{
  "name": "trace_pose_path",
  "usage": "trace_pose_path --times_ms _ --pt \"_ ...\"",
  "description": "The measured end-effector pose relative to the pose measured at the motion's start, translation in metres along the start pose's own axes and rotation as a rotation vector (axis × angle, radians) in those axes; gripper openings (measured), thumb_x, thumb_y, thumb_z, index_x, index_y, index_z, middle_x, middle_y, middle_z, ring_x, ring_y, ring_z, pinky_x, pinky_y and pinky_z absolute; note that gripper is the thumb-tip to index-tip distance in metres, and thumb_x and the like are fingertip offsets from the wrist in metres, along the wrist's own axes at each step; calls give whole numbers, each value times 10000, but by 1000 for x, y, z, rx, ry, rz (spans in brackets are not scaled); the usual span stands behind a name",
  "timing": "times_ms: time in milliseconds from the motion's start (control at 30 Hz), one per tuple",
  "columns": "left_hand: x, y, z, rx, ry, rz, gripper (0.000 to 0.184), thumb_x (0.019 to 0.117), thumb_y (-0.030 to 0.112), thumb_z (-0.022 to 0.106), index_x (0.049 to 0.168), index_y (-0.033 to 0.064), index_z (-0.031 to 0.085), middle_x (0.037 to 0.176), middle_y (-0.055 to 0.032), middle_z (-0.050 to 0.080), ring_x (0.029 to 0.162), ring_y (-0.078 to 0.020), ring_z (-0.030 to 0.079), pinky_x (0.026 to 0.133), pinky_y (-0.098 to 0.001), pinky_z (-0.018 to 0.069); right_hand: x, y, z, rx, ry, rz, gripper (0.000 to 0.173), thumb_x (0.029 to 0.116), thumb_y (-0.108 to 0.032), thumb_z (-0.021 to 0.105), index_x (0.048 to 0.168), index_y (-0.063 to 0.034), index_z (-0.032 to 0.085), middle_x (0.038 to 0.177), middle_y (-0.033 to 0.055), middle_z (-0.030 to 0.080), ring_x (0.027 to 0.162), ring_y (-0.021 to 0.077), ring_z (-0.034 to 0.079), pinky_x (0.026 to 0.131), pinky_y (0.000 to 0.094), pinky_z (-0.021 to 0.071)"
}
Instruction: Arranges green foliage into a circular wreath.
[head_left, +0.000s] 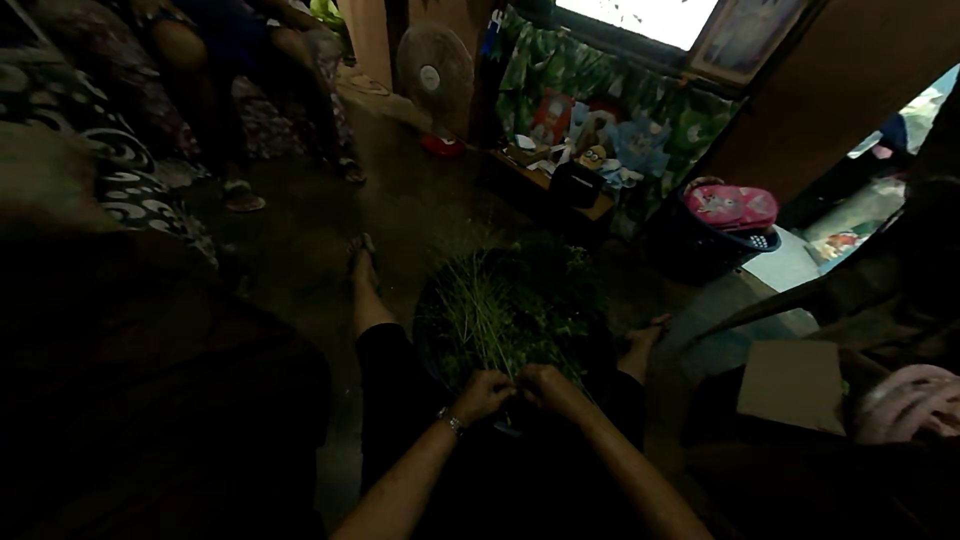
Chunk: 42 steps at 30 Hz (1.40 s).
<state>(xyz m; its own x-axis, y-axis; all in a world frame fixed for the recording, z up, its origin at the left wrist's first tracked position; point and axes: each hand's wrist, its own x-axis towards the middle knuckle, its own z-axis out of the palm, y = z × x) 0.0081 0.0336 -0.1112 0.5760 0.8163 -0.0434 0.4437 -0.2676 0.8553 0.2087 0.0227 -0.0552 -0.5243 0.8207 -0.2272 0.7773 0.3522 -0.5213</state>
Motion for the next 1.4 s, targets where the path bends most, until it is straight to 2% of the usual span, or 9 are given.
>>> trace_pose_path --times_ms 400,533,667,767,833,900,1000,1100,1400 --pt "-3 17 -10 54 61 -40 306 1044 203 561 1107 -46 727 1122 -218 700 1105 -316 658 1034 -478 475 -4 -12 -24 127 59 188 232 962 -95 631 1122 64 686 1055 219 692 978 304 673 912 463 541" --pt "-6 20 -21 -93 123 -224 303 1060 188 557 1173 -62 687 1172 -212 681 1108 -267 645 1026 -421 479 -10 11 -40 202 318 219 199 984 -72 621 1097 75 693 1002 215 696 896 267 670 846 417 555" --pt "-4 15 -18 -169 207 -254 258 1048 191 597 1106 -33 711 1036 -181 700 944 -244 658 900 -438 521 -8 39 -37 97 519 124 308 1045 -164 590 1289 14 649 1309 225 625 1192 376 612 1020 525 501" --pt "-3 14 -13 -172 202 -237 254 1050 181 593 1100 -39 712 1031 -182 703 946 -248 661 904 -442 521 -4 31 -23 13 433 3 453 984 -268 689 1349 -8 622 1391 233 581 1341 443 498 1114 625 389" --pt "-5 16 -12 -195 197 -239 252 1051 182 590 1093 -35 711 1022 -169 701 927 -229 654 888 -426 522 1 22 -6 -38 365 -95 485 910 -299 780 1286 -14 669 1311 219 641 1298 436 542 1109 643 380" --pt "-5 16 -12 -213 193 -250 244 1052 186 590 1074 -24 711 995 -146 694 886 -199 635 850 -400 521 3 12 7 -20 279 -121 380 938 -231 747 1244 -13 689 1245 195 682 1212 386 614 1089 606 406" --pt "-6 17 -11 -267 172 -303 225 1050 197 597 1064 5 715 953 -103 677 809 -148 590 764 -345 498 5 5 18 79 302 -125 200 991 -86 623 1126 40 701 1094 196 705 989 316 705 918 477 572" --pt "-5 20 -11 -368 141 -342 186 1037 151 600 1054 10 720 914 -57 664 787 -88 567 747 -280 483 1 4 21 160 372 -112 149 954 -35 635 1032 68 710 979 198 709 857 275 701 815 410 595" --pt "-5 19 -12 -393 101 -310 170 1029 115 602 1033 -10 717 962 -82 677 839 -118 590 801 -328 504 -20 20 1 355 325 113 140 919 -57 689 1030 26 710 946 152 707 823 200 665 772 394 570"
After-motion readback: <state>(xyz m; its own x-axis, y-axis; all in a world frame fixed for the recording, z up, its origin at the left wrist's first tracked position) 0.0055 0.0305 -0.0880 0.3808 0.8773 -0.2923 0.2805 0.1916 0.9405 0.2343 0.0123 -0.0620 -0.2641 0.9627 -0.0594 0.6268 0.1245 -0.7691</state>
